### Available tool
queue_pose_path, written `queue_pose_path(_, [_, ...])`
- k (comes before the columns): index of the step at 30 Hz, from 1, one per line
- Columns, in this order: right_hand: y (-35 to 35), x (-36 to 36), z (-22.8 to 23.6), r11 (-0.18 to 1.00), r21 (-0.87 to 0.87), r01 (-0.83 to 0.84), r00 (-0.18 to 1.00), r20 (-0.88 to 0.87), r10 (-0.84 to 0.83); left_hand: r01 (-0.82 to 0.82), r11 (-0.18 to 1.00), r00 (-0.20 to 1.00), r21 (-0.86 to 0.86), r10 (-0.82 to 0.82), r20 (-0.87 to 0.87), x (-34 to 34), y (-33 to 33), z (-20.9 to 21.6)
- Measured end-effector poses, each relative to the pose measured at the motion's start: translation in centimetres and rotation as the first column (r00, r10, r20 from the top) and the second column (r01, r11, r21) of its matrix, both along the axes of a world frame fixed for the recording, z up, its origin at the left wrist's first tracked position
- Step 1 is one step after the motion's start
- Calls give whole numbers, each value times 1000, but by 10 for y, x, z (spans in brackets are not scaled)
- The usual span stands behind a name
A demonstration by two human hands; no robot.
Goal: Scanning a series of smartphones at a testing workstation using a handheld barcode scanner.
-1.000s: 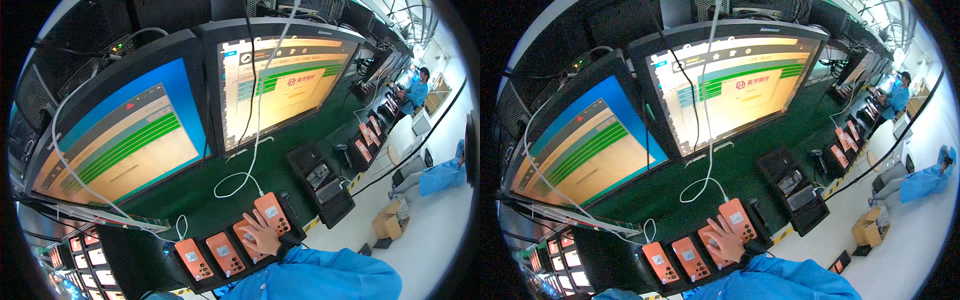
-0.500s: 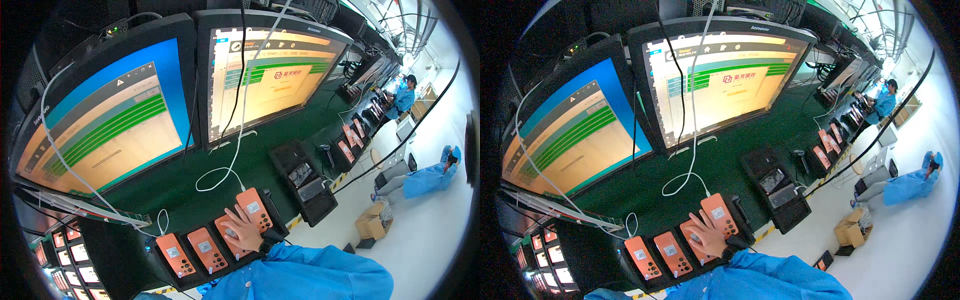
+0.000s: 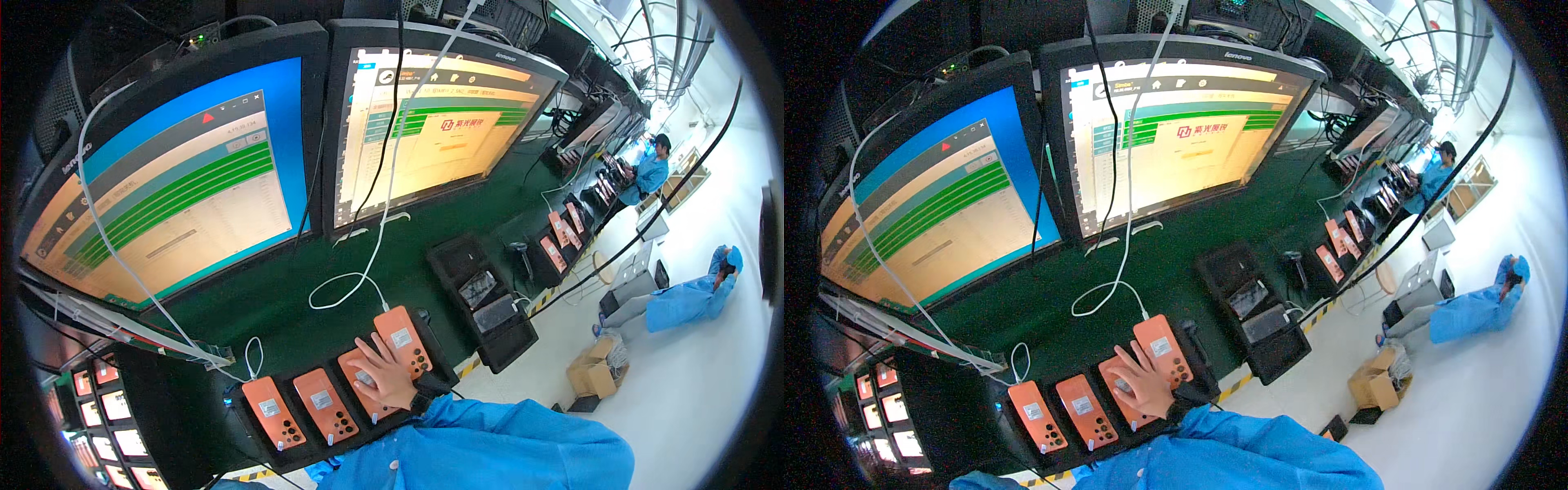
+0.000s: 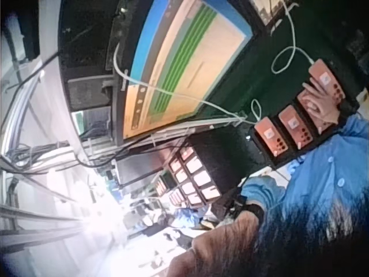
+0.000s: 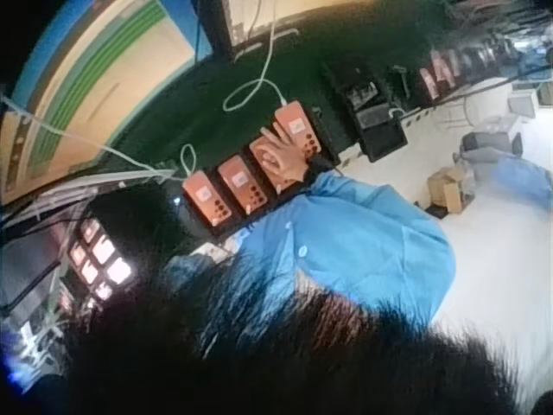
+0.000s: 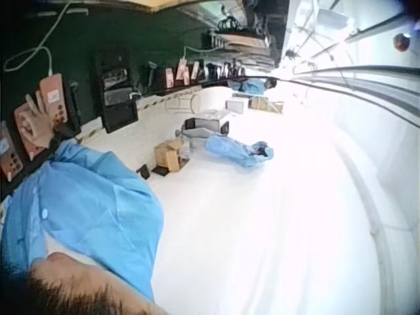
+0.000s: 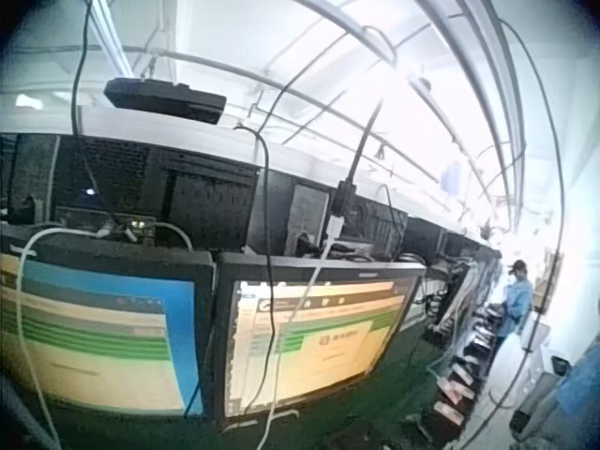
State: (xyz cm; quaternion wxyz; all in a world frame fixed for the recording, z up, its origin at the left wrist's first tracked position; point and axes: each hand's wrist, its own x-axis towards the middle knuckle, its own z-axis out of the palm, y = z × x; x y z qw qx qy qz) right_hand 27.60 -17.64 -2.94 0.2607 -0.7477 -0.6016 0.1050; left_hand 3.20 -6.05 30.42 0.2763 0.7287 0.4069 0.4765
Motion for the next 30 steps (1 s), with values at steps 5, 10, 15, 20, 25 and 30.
queue_pose_path(5, [0,1,1,1000,19,15,1000,7,-15,0,1000,1000,-6,0,-8,-1,-1,-1])
queue_pose_path(10, [0,1,2,1000,20,14,1000,-2,-14,6,1000,1000,-7,-6,-17,-4,-1,1])
queue_pose_path(15, [1,0,-1,1000,-16,9,1000,10,-8,0,1000,1000,-7,0,-23,-3,1,0])
queue_pose_path(20, [1,0,-3,1000,6,9,1000,-6,-9,1,1000,999,-10,-2,-34,-3,2,1])
queue_pose_path(25, [3,-2,-2,999,44,7,999,-43,-5,-10,1000,999,-5,10,-42,-4,0,5])
queue_pose_path(30, [1,1,-4,1000,29,6,1000,-15,-5,-21,1000,999,-13,21,-47,-5,-1,2])
